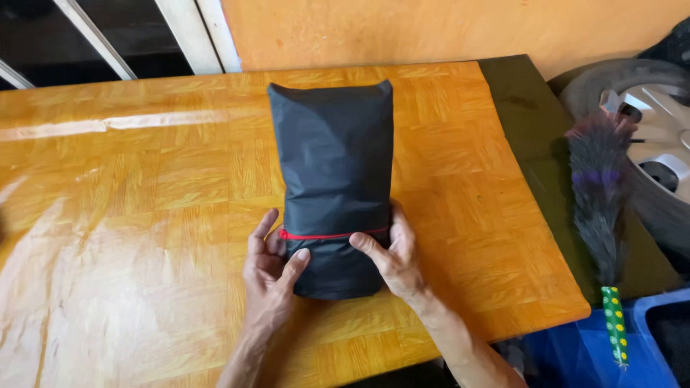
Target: The person folds a black tent with red accents on a wooden table. They fold the tent in half lengthwise, then fold it into thirds, and finally roll it up. The person then places the rolled tent into a black carrying bag and zips it closed.
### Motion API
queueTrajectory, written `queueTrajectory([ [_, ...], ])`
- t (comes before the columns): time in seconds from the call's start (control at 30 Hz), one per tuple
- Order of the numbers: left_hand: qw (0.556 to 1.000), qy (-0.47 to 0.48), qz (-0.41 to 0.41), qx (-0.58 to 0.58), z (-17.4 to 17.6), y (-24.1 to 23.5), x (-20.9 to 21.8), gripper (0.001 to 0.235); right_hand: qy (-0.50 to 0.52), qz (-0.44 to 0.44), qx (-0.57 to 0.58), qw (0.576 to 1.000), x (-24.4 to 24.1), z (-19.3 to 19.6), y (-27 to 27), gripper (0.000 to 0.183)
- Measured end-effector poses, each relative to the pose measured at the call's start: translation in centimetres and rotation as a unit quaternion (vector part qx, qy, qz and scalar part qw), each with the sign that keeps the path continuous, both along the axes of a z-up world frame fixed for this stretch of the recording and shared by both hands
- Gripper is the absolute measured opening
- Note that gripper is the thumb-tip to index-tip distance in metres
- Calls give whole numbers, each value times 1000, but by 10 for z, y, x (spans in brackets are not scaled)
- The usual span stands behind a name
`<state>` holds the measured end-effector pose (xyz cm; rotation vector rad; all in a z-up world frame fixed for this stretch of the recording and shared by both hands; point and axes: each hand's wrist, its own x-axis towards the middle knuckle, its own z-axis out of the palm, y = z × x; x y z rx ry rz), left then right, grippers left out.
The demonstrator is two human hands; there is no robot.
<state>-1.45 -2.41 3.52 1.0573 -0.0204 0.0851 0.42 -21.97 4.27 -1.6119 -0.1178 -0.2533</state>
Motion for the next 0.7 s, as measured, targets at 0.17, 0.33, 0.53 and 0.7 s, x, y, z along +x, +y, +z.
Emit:
queueTrajectory([
  [0.17,980,-146,30,133,-18,13,2,62,-48,66,-50,995,-3,9,-7,57],
  [0.33,960,-90,127,232,-26,14,2,76,-32,163,-132,977,1,-5,-19,40],
  [0.53,953,-102,63,278,-29,16,10,62,-108,220,42,969,-2,-31,-12,30],
  [0.7,940,-111,12,322,-33,24,16,45,-43,233,89,967,-13,-31,-7,28],
])
